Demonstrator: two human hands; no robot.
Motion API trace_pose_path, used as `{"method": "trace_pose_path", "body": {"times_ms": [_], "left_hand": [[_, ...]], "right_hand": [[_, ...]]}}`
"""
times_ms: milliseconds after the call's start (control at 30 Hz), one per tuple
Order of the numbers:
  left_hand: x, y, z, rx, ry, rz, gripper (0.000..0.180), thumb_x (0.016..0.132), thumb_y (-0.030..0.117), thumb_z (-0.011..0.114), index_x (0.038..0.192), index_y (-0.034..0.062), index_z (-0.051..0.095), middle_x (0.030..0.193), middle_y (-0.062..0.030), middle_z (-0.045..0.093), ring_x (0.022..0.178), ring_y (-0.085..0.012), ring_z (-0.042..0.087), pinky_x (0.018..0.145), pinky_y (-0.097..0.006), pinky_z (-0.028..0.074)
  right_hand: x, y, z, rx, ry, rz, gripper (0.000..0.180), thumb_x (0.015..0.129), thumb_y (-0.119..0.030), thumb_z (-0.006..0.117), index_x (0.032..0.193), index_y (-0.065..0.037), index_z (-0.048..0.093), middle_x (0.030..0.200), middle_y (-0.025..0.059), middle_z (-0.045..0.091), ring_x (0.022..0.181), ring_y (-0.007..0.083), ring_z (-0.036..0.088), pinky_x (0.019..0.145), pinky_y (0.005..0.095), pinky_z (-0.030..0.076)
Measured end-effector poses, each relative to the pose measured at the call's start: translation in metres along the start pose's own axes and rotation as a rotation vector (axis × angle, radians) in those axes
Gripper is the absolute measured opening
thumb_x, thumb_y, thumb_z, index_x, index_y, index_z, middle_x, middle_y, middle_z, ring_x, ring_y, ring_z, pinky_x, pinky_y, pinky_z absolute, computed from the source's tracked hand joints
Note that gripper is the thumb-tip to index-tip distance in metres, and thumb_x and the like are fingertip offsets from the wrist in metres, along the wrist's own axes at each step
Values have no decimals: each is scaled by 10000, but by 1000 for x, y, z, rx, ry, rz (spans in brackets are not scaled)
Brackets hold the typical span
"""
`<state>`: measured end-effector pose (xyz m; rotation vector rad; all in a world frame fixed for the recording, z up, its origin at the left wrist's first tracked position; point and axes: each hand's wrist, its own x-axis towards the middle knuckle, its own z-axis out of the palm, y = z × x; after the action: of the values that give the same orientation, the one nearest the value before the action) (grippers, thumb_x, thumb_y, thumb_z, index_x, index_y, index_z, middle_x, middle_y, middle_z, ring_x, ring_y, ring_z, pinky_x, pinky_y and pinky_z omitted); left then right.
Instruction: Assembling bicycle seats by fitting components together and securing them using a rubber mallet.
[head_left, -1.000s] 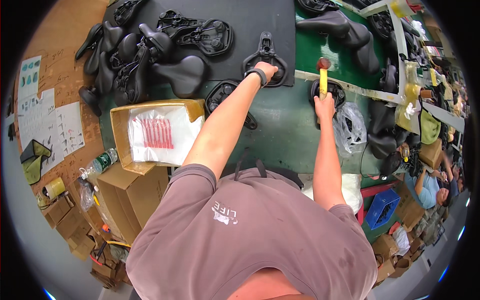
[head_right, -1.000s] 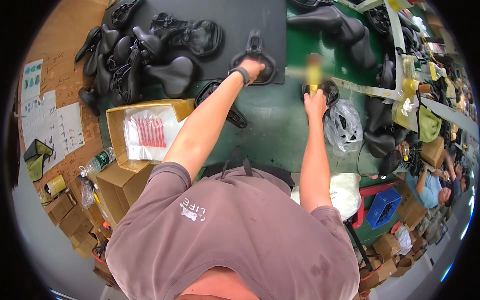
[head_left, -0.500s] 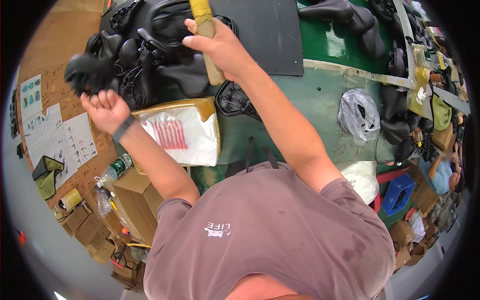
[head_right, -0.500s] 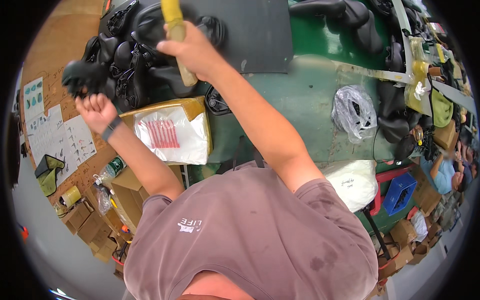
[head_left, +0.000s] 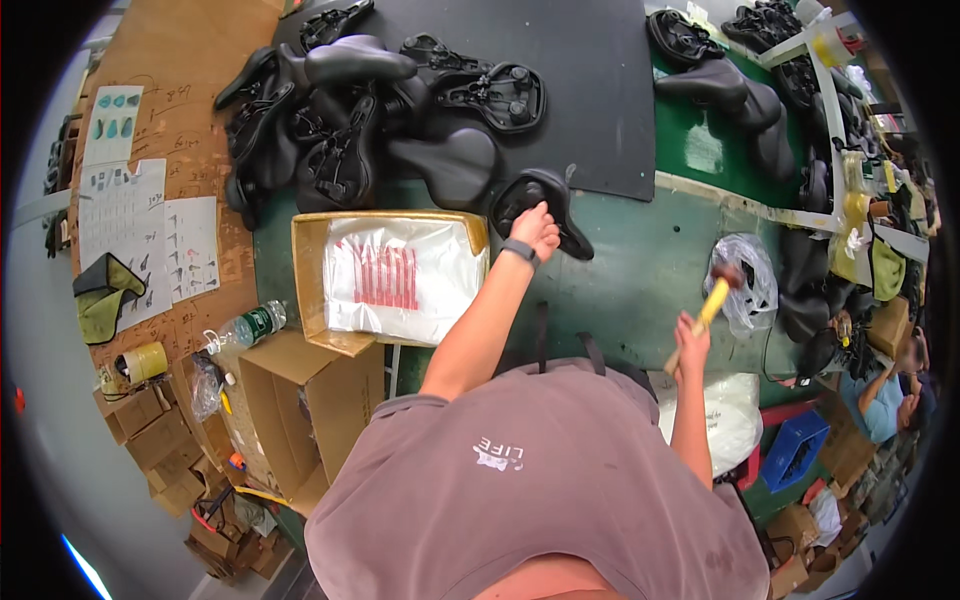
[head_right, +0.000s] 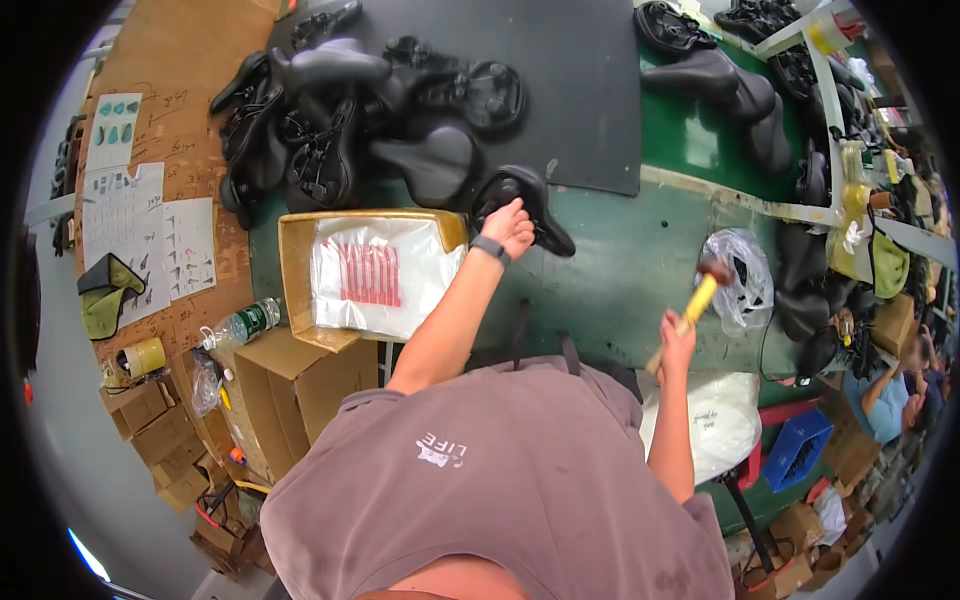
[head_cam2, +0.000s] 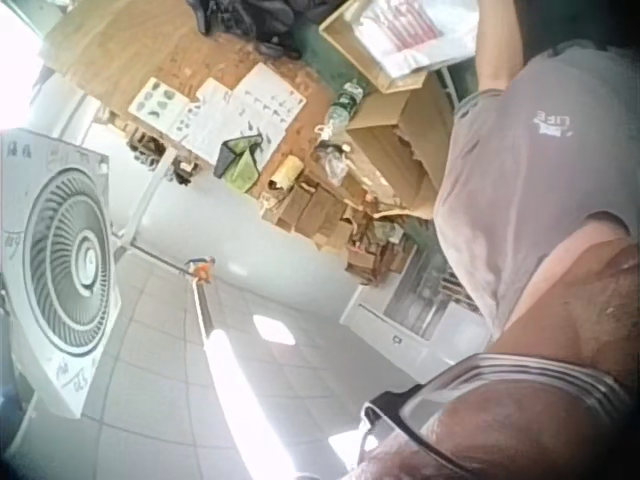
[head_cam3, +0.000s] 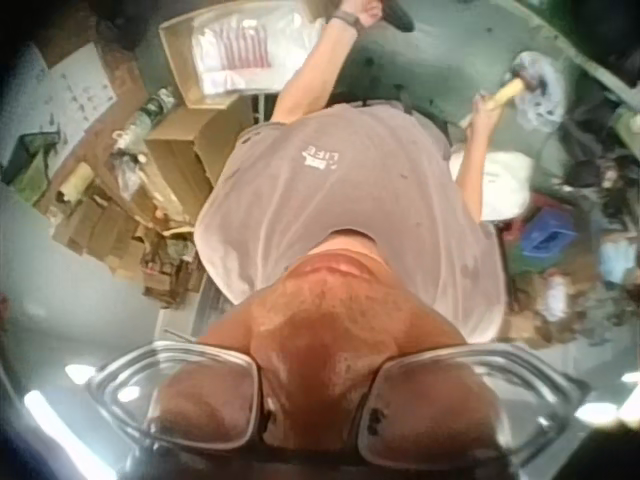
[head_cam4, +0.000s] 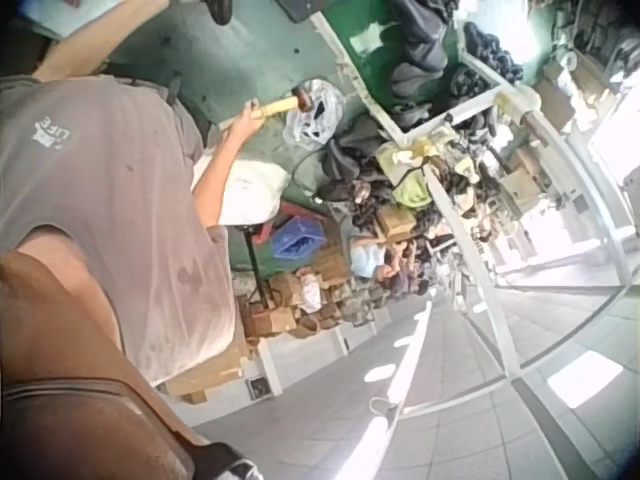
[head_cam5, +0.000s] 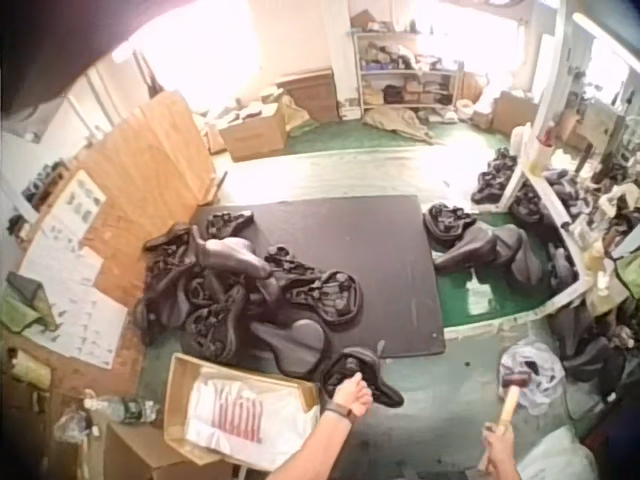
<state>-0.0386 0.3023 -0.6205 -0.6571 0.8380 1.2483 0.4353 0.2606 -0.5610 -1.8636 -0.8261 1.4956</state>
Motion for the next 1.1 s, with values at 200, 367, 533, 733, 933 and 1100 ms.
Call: {"method": "trace_pose_path", "body": {"times_ms": [200, 367, 533, 733, 933, 1100], "left_hand": [[-204, 155, 58, 299, -469, 497, 414, 1161, 250, 597, 769, 181, 481, 630, 51, 336, 539, -124, 313, 512, -332, 293], [-315, 379, 11, 166, -405, 764, 348, 1067, 122, 549, 735, 187, 470, 583, 29, 343, 504, -150, 339, 553, -374, 337], [-243, 237, 79, 653, -154, 1490, 196, 1128, 151, 523, 1126, 70, 701, 698, 64, 306, 506, -65, 312, 452, -248, 265], [-72, -192, 186, 812, -243, 327, 349, 1166, 226, 635, 1439, 11, 659, 766, 98, 382, 631, -26, 372, 521, -226, 261], [132, -520, 328, 1650, -299, 452, 599, 1003, 506, 812, 1248, -40, 829, 863, -27, 739, 703, -150, 631, 636, -352, 505], [232, -680, 427, 2168, -104, 235, 1051, 715, 838, 867, 1233, -74, 807, 1275, -270, 806, 1207, -394, 788, 1031, -451, 612]], "right_hand": [[-61, 50, -83, 153, 288, 68, 469, 1006, -46, 767, 1421, -31, 550, 1381, 136, 726, 1255, 241, 724, 1091, 433, 577], [-32, 72, -95, 237, 313, 46, 447, 958, -43, 813, 1344, -26, 589, 1315, 130, 742, 1140, 237, 732, 1011, 425, 613], [19, 72, -176, 330, 514, 8, 389, 954, -80, 842, 1229, -57, 568, 1066, 50, 705, 902, 154, 700, 771, 297, 595], [188, -15, -308, 581, 831, -136, 575, 853, -207, 1001, 1195, -14, 582, 1088, 87, 703, 889, 178, 710, 793, 371, 629], [321, -75, -336, 469, 1290, 154, 771, 720, -228, 1065, 1175, 234, 646, 1220, 339, 751, 1039, 435, 769, 953, 534, 639], [350, -80, -344, 524, 1277, 96, 692, 804, -145, 1006, 1268, 168, 598, 1276, 357, 718, 1103, 377, 769, 965, 521, 672]]}}
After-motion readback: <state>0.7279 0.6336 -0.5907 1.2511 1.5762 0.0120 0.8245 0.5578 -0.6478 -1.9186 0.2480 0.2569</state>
